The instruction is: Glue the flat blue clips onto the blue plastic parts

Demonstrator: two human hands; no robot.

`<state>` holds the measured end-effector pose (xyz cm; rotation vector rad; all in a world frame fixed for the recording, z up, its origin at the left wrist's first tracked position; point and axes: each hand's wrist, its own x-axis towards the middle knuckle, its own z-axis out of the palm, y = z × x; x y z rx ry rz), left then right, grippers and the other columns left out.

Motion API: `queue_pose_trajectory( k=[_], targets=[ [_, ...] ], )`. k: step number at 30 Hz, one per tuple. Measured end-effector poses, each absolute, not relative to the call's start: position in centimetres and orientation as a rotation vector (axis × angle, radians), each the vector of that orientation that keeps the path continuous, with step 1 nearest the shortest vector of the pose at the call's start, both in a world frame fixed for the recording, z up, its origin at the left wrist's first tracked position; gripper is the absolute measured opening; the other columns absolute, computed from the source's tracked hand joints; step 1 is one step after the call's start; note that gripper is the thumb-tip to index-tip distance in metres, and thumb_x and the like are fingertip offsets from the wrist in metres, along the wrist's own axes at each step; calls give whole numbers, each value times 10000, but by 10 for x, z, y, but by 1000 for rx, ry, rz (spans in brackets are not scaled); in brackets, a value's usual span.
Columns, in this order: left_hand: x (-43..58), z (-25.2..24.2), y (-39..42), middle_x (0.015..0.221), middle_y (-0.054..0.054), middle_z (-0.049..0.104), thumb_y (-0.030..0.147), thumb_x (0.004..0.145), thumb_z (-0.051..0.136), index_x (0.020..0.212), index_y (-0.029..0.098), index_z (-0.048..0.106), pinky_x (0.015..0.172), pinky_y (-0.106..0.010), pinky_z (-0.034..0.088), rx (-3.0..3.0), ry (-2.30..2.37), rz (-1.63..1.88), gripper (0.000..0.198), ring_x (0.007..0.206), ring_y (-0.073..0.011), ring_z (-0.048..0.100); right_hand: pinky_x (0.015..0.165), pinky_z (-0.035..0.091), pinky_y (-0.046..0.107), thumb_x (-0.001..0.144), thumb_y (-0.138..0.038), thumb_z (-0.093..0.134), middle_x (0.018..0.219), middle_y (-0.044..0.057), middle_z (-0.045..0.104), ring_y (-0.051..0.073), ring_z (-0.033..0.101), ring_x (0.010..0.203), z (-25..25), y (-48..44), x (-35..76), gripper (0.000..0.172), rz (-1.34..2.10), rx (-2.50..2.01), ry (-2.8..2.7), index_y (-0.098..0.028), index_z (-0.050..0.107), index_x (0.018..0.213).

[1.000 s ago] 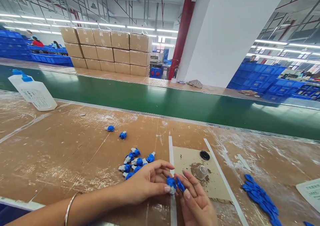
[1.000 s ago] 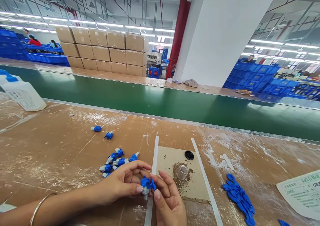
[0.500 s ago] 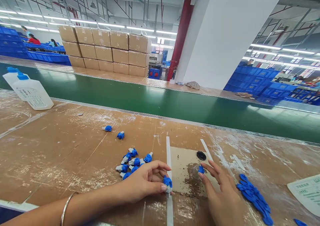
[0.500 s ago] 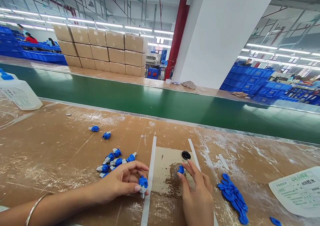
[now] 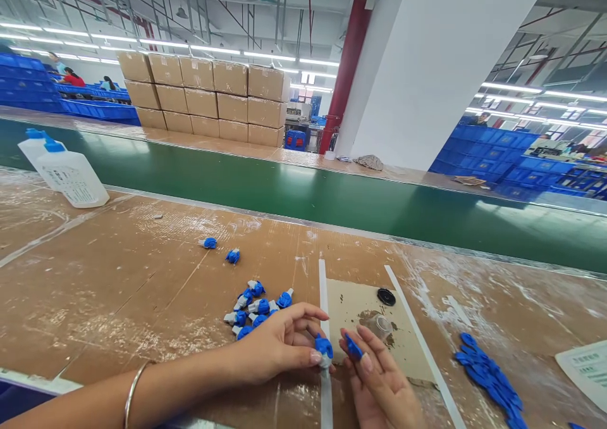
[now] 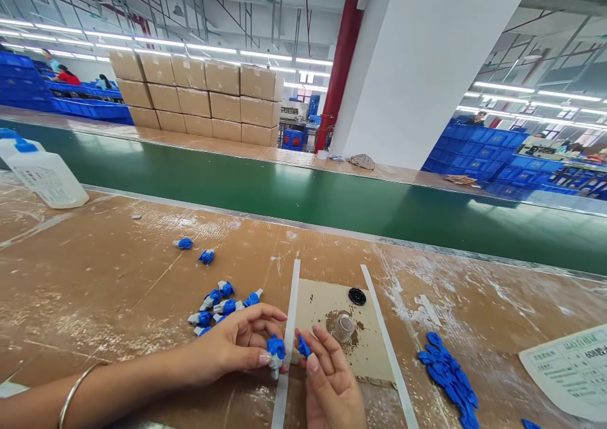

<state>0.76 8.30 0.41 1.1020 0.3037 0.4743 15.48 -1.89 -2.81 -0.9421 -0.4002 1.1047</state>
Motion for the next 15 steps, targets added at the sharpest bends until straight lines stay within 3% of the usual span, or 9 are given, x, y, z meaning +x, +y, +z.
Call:
queue_pose_trajectory(
  k=[6, 15],
  targets=[
    [8, 3, 83, 945, -30, 608, 233, 695, 787, 1118, 186, 525, 790, -271, 437, 1086, 331, 465, 500, 836, -130, 624, 756, 525, 262, 639, -343, 789, 1025, 22, 696, 159, 648, 914, -24, -16, 137, 413, 1143, -866, -337, -279, 619, 1009],
    [6, 6, 82, 963, -38, 618, 242, 710, 772, 1107, 186, 539, 782, -261, 430, 1097, 340, 475, 464, 863, -137, 608, 819, 497, 281, 648, -394, 764, 1026, 47, 693, 166, 642, 914, -24, -18, 123, 487, 863, -1120, -503, -234, 549, 1056]
  ],
)
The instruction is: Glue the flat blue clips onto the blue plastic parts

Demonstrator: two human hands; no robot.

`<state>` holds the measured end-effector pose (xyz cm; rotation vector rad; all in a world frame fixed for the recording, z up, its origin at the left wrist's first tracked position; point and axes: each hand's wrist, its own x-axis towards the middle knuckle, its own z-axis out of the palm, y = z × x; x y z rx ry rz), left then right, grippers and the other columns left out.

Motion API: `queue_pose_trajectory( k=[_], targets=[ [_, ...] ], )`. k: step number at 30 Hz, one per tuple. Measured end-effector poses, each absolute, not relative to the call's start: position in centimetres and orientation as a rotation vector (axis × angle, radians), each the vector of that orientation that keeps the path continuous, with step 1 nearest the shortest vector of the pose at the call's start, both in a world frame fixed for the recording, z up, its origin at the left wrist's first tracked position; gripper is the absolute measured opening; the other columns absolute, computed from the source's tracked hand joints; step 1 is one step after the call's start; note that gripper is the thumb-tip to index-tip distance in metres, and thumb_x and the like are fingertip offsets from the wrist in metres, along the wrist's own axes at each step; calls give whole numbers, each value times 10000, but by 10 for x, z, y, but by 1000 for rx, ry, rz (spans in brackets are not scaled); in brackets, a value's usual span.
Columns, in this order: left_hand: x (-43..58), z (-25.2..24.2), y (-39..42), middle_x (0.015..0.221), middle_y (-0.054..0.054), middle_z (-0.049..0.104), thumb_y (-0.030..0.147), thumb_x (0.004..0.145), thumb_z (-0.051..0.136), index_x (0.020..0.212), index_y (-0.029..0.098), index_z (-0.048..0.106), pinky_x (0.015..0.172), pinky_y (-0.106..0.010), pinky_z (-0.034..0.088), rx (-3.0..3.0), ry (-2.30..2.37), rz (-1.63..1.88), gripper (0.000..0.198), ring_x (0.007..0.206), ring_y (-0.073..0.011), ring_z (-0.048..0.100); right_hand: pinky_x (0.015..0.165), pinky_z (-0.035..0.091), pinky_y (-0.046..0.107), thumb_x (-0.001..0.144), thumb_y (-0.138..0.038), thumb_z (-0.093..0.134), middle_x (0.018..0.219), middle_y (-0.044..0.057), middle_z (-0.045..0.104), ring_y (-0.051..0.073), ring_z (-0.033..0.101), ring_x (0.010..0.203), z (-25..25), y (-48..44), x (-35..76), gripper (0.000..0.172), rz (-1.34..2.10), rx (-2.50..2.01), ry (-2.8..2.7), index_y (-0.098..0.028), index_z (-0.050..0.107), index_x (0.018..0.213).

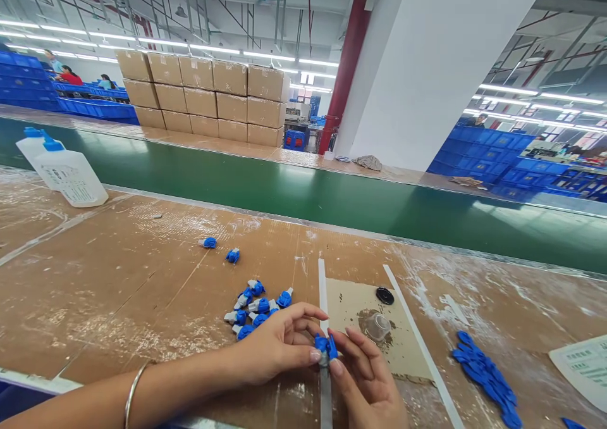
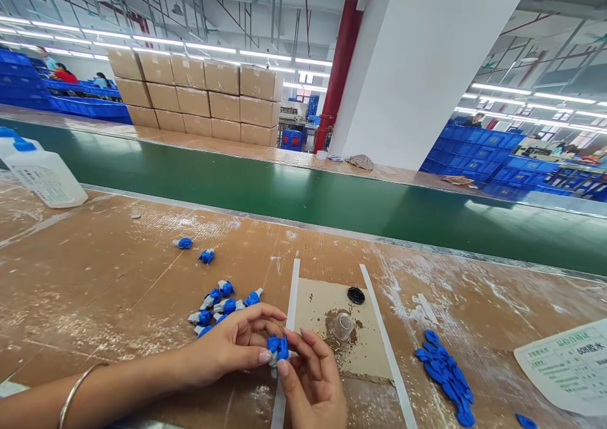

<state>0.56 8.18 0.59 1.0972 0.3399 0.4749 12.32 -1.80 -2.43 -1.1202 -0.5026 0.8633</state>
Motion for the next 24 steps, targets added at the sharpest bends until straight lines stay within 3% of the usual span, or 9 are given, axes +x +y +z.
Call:
queue_pose_trajectory(
  k=[7, 13, 16, 18, 21, 24],
  targets=[
    [5, 9, 82, 937, -31, 621, 264, 665, 801, 1027, 183, 568, 737, -269, 469, 1111, 466, 453, 438, 857, -170, 633, 822, 479, 362, 799, -249, 618, 944, 37, 678, 199, 613, 902, -28, -15, 101, 196, 170, -1400, -934, -266, 626, 994],
    [4, 10, 87, 885, -33, 652, 236, 646, 789, 966, 167, 588, 733, -279, 477, 1173, 517, 463, 384, 819, -170, 635, 832, 462, 357, 803, -224, 622, 1002, 7, 666, 208, 588, 960, -24, -17, 112, 301, -67, -1422, -1153, -338, 618, 1081],
    [-1, 19, 102, 851, -39, 666, 234, 664, 739, 921, 167, 592, 747, -309, 477, 1361, 599, 580, 304, 808, -184, 630, 869, 436, 373, 829, -227, 581, 997, -4, 687, 207, 610, 940, -15, -30, 163, 216, -227, -1491, -1216, -318, 630, 1018],
    [-6, 28, 119, 884, -40, 666, 227, 728, 672, 921, 180, 612, 789, -323, 471, 1640, 730, 719, 207, 855, -193, 617, 872, 433, 398, 857, -294, 533, 986, 45, 680, 223, 614, 920, -12, -41, 214, 181, -330, -1672, -1242, -253, 633, 1001],
    [-16, 40, 152, 959, -44, 652, 261, 809, 623, 937, 191, 633, 846, -342, 470, 2030, 1053, 931, 145, 926, -208, 595, 854, 454, 468, 848, -460, 419, 1014, 99, 673, 297, 608, 957, -19, -53, 292, 380, -397, -2043, -1362, -190, 657, 969],
    [-30, 46, 181, 1076, -62, 603, 329, 867, 584, 1055, 152, 590, 825, -391, 504, 2111, 1253, 995, 258, 956, -221, 588, 819, 489, 444, 837, -397, 332, 1046, 121, 672, 303, 624, 956, -34, -52, 342, 441, -271, -2337, -1561, -158, 670, 989]
  ],
)
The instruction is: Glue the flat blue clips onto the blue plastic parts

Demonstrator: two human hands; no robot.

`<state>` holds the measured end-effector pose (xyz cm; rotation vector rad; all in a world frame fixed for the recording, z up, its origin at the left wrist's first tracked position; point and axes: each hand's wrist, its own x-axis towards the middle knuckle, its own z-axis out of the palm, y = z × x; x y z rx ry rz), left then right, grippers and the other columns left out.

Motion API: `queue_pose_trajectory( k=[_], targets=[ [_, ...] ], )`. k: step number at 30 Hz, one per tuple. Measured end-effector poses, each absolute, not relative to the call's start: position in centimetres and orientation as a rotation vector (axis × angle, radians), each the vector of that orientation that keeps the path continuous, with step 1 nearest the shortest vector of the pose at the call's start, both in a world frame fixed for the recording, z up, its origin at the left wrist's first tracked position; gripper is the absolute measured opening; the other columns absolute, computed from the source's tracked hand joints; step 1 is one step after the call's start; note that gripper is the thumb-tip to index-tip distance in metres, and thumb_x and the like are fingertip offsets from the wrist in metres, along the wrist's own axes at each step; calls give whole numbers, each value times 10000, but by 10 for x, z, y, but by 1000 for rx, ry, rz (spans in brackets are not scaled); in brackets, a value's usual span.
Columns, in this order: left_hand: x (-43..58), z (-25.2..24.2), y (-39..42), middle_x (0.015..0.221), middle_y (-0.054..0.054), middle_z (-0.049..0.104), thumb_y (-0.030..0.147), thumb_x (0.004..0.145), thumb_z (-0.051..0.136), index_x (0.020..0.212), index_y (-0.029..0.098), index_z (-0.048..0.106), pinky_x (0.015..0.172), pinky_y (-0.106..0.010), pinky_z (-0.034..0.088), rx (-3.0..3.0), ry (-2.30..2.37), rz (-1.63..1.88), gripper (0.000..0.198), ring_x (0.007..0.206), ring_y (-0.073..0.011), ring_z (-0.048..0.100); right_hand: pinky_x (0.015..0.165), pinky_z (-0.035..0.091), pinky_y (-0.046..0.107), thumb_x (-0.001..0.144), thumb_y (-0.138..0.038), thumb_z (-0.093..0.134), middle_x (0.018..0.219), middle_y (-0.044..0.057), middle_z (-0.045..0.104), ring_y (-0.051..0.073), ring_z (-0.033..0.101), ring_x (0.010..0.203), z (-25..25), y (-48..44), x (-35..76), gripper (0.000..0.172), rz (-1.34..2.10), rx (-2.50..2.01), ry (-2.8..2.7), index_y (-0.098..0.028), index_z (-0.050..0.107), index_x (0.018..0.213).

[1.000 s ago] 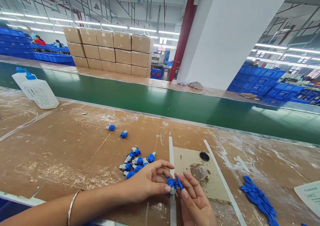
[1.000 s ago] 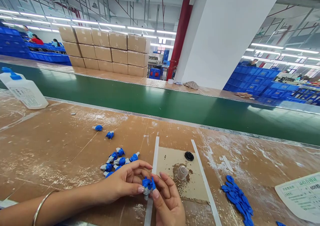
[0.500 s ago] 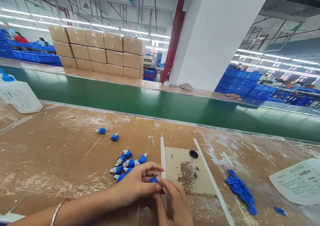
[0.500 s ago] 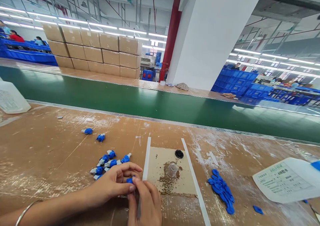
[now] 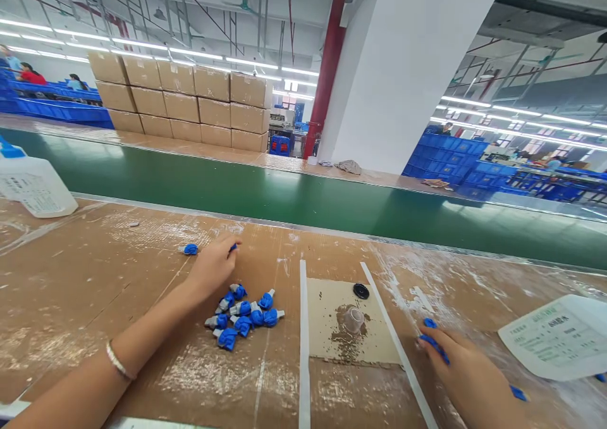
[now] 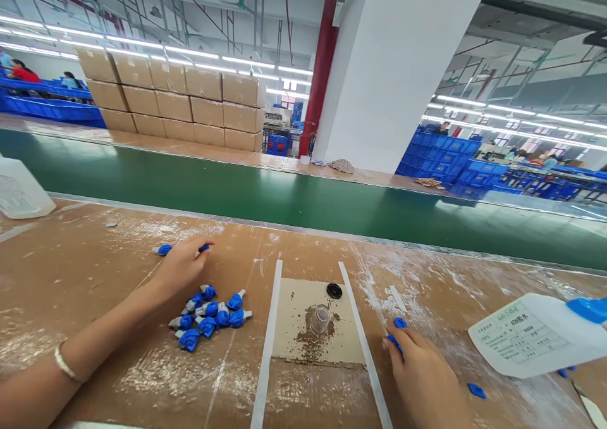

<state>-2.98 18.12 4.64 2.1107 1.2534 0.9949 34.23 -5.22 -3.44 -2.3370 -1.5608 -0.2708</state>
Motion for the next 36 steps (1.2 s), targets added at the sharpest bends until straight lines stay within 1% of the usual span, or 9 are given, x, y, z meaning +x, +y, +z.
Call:
queue_pose_trajectory(
  k=[5, 9, 11, 14, 18, 21, 24, 29, 36],
  targets=[
    [-55, 45, 203, 1136, -61, 572, 339, 888, 561, 1128, 143, 556, 822, -406, 516, 2169, 1345, 993, 310, 980, -242, 585, 693, 517, 456, 793, -268, 274, 907, 175, 692, 311, 668, 726, -57, -41, 365, 453, -169, -2390, -1707, -142, 705, 852],
    [-65, 37, 216, 1116, -52, 580, 348, 884, 566, 1103, 141, 568, 816, -398, 515, 2253, 1333, 955, 301, 971, -244, 587, 709, 529, 410, 840, -312, 300, 943, 137, 694, 286, 671, 804, -59, -40, 361, 422, -252, -2336, -1812, -183, 700, 872],
    [-65, 33, 221, 1113, -68, 581, 321, 898, 544, 1086, 145, 568, 829, -407, 505, 2309, 1288, 925, 259, 968, -217, 583, 714, 534, 378, 846, -264, 339, 909, 97, 702, 255, 667, 805, -55, -40, 352, 369, -406, -2220, -1998, -212, 700, 902],
    [-56, 30, 214, 1093, -97, 588, 241, 896, 512, 1007, 142, 597, 913, -421, 441, 2412, 1169, 854, 171, 1026, -218, 547, 691, 548, 399, 803, -87, 318, 873, 90, 704, 242, 658, 734, -47, -37, 334, 415, -821, -1906, -2284, -191, 712, 878],
    [-36, 31, 182, 969, -45, 644, 238, 823, 593, 972, 186, 645, 873, -320, 440, 2531, 843, 597, 166, 952, -196, 574, 649, 565, 447, 788, -31, 292, 880, 117, 708, 281, 668, 750, -41, -31, 317, 437, -1152, -1656, -2328, -135, 712, 856],
    [-27, 33, 164, 947, -13, 651, 204, 840, 558, 991, 229, 670, 809, -245, 456, 2540, 625, 397, 190, 886, -152, 598, 661, 585, 364, 900, -191, 339, 936, 78, 714, 241, 685, 794, -36, -34, 320, 348, -993, -1779, -2113, -149, 680, 952],
    [-25, 34, 161, 983, -31, 624, 175, 861, 503, 1032, 240, 676, 828, -248, 450, 2515, 552, 254, 252, 907, -155, 590, 626, 587, 316, 924, -381, 374, 990, 43, 703, 217, 681, 858, -29, -45, 332, 346, -753, -1930, -1859, -192, 625, 1070],
    [-28, 40, 163, 1063, -44, 598, 175, 841, 509, 1122, 254, 640, 902, -302, 428, 2523, 615, 109, 320, 1003, -193, 565, 739, 575, 289, 907, -301, 414, 1018, 16, 689, 174, 667, 911, -18, -57, 345, 269, -581, -1629, -2056, -269, 658, 1017],
    [-28, 44, 162, 1072, -42, 585, 199, 792, 587, 1114, 216, 621, 929, -316, 411, 2454, 686, 25, 324, 1030, -203, 548, 751, 580, 286, 900, -248, 397, 1025, 28, 696, 184, 677, 890, -22, -45, 341, 318, -452, -1607, -2173, -248, 701, 993]
  ],
)
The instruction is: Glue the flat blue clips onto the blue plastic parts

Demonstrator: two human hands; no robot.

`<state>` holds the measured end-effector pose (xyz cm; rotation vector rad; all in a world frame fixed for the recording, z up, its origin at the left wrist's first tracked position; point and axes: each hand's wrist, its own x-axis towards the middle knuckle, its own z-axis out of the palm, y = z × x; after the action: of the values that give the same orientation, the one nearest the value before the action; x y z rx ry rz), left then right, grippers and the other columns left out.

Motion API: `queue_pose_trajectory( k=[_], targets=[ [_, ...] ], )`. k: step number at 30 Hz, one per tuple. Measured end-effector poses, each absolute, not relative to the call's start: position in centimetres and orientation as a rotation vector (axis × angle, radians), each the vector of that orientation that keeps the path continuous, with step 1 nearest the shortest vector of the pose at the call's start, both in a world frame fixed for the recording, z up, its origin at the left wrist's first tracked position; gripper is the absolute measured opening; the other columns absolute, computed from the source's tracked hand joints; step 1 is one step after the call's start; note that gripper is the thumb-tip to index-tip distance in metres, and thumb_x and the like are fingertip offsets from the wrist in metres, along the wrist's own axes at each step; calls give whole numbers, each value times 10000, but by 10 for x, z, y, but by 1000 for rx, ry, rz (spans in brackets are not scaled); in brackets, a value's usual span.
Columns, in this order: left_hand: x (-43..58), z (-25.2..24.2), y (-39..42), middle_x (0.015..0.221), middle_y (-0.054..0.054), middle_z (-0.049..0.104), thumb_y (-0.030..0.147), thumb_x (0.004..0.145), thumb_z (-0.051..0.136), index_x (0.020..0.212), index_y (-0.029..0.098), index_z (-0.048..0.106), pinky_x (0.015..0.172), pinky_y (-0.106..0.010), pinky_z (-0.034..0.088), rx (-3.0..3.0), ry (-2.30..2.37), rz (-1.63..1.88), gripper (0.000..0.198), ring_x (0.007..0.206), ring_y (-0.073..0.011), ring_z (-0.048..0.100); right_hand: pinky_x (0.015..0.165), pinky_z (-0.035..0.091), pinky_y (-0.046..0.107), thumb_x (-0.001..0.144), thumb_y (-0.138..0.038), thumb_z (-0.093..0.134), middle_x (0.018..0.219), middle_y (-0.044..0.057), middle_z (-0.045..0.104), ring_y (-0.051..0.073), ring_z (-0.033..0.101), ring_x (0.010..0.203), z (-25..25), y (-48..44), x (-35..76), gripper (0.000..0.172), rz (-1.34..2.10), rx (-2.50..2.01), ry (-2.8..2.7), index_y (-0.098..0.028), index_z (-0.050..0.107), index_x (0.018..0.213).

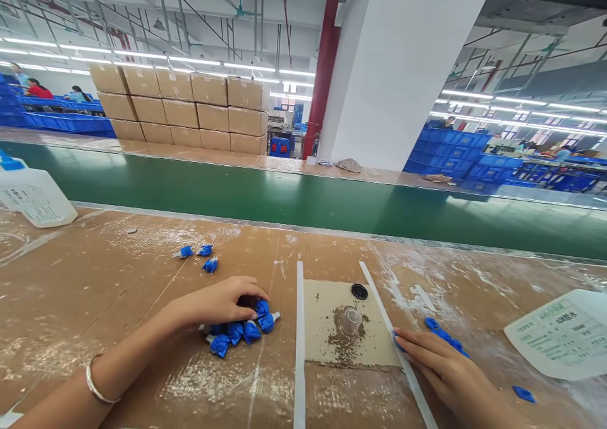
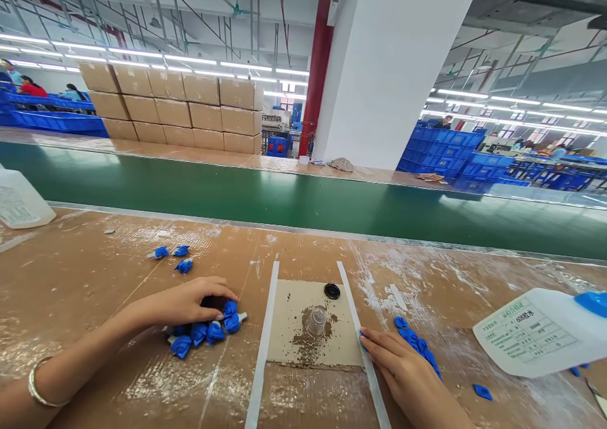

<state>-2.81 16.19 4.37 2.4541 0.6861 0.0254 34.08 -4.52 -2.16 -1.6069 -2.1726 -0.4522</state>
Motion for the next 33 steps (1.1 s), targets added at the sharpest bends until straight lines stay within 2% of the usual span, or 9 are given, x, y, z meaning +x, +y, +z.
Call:
queue_pose_trajectory(
  k=[5, 8, 11, 15, 24, 28, 33],
  targets=[
    [-28, 37, 161, 1121, -31, 526, 160, 739, 649, 1047, 245, 621, 963, -331, 390, 2517, 658, 122, 321, 1097, -211, 486, 739, 584, 321, 896, -237, 382, 1001, 35, 702, 198, 682, 871, -25, -40, 346, 336, -367, -1624, -2180, -260, 713, 953],
    [-25, 36, 160, 1226, -30, 507, 102, 753, 621, 1128, 268, 586, 1008, -329, 360, 2549, 543, 163, 412, 1165, -203, 453, 741, 581, 333, 881, -217, 394, 1014, 40, 697, 210, 679, 885, -21, -38, 346, 328, -320, -1633, -2212, -248, 717, 919],
    [-23, 35, 158, 1170, -30, 561, 124, 824, 564, 1187, 290, 561, 979, -330, 390, 2577, 454, 138, 400, 1109, -192, 503, 769, 570, 322, 874, -222, 405, 987, 44, 706, 200, 678, 886, -19, -37, 345, 314, -192, -1688, -2175, -240, 719, 869],
    [-23, 32, 158, 1121, -49, 581, 144, 840, 547, 1148, 262, 595, 937, -328, 424, 2620, 431, 168, 333, 1057, -201, 535, 799, 560, 359, 867, -281, 434, 1038, 55, 691, 217, 667, 928, -25, -38, 346, 286, -105, -1808, -2045, -256, 719, 850],
    [-22, 30, 157, 1108, -55, 591, 159, 845, 530, 1129, 253, 600, 917, -331, 434, 2662, 436, 213, 307, 1040, -208, 538, 750, 576, 356, 884, -334, 416, 1070, 81, 677, 219, 677, 892, -26, -38, 340, 317, -259, -1775, -1919, -253, 716, 826],
    [-22, 31, 156, 1118, -56, 591, 157, 843, 527, 1134, 254, 599, 926, -332, 424, 2672, 459, 185, 315, 1047, -214, 537, 765, 577, 375, 900, -323, 412, 1016, 82, 694, 220, 676, 894, -22, -38, 340, 315, -429, -1732, -1920, -214, 708, 904],
    [-21, 32, 154, 1098, -50, 601, 161, 846, 525, 1121, 257, 608, 914, -314, 426, 2663, 455, 222, 302, 1028, -211, 547, 801, 572, 376, 903, -235, 385, 1051, 53, 686, 214, 664, 933, -26, -38, 344, 326, -418, -1751, -2099, -209, 699, 987]
  ],
)
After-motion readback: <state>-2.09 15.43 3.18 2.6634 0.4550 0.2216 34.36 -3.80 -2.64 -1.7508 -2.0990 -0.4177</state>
